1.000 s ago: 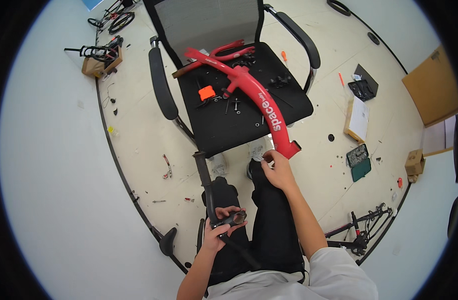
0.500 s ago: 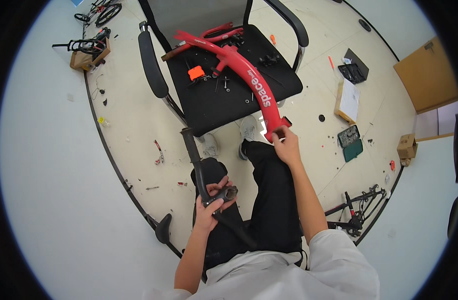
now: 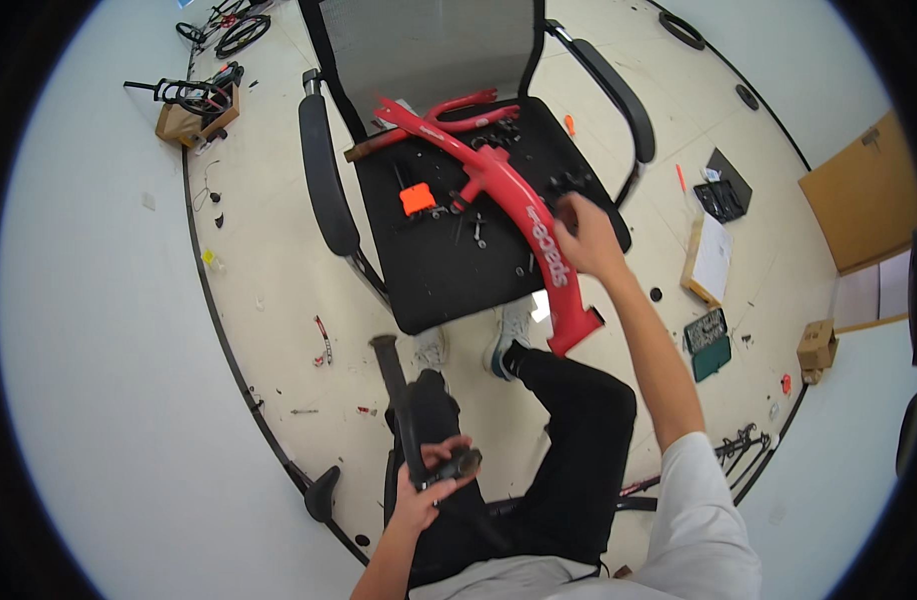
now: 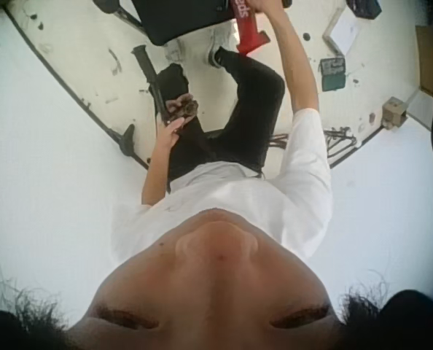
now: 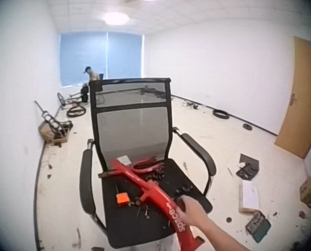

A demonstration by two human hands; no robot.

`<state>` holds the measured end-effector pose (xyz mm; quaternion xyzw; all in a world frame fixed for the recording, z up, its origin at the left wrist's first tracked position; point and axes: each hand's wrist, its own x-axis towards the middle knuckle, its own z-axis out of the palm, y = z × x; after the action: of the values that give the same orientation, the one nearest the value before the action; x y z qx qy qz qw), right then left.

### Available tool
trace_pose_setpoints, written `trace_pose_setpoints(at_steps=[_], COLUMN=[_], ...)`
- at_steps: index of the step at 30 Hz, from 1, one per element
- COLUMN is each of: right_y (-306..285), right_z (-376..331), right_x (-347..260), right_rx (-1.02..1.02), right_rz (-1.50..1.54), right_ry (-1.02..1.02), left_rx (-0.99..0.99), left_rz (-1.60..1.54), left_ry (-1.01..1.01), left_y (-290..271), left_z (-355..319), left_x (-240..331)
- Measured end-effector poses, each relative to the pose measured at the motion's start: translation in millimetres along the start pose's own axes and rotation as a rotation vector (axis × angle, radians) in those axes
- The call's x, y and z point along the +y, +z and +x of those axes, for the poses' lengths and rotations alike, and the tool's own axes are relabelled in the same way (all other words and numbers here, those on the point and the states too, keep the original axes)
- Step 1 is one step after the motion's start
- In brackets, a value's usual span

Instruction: The person assembles a bicycle handlebar by attaching black grips to a red handlebar and securing them with an Allen key. The person uses an Allen key to tighten the bolts on the grips and adjusts the handlebar position.

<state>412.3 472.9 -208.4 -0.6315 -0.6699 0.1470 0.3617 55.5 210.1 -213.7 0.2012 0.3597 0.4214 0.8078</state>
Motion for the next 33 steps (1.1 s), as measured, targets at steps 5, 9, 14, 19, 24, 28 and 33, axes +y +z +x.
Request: trace_pose_setpoints(at_steps=[5, 9, 14, 19, 24, 28, 33], right_y=[64, 129, 172, 158, 96, 44, -10], right_z=[166, 241, 269, 276, 289, 301, 274], right_x=[11, 41, 54, 36, -17, -44, -70], right_rx=[-0.152, -0.295, -0.419, -0.456, -0.281, -0.198, -0.181], right_rz=[-0.234, -0.412, -0.645, -0.643, -0.876, -1.039, -1.083], right_ry=[-0.173, -0.261, -0.314, -0.458, -0.636, -0.603, -0.506], left_rx=[0.088, 0.099, 0.095, 0.089, 0.088, 0.171, 0.091], left_rz=[-0.123, -0.201, -0.312, -0.326, -0.285, -0.199, -0.302], left_ry=[0.013, -0.007, 0.001, -0.003, 0.017, -0.072, 0.01], left_y=[-14, -28, -34, -30, -28, -24, -9], left_z=[-3, 2, 19, 31, 31, 27, 35], left_x=[19, 31, 33, 44, 41, 43, 47])
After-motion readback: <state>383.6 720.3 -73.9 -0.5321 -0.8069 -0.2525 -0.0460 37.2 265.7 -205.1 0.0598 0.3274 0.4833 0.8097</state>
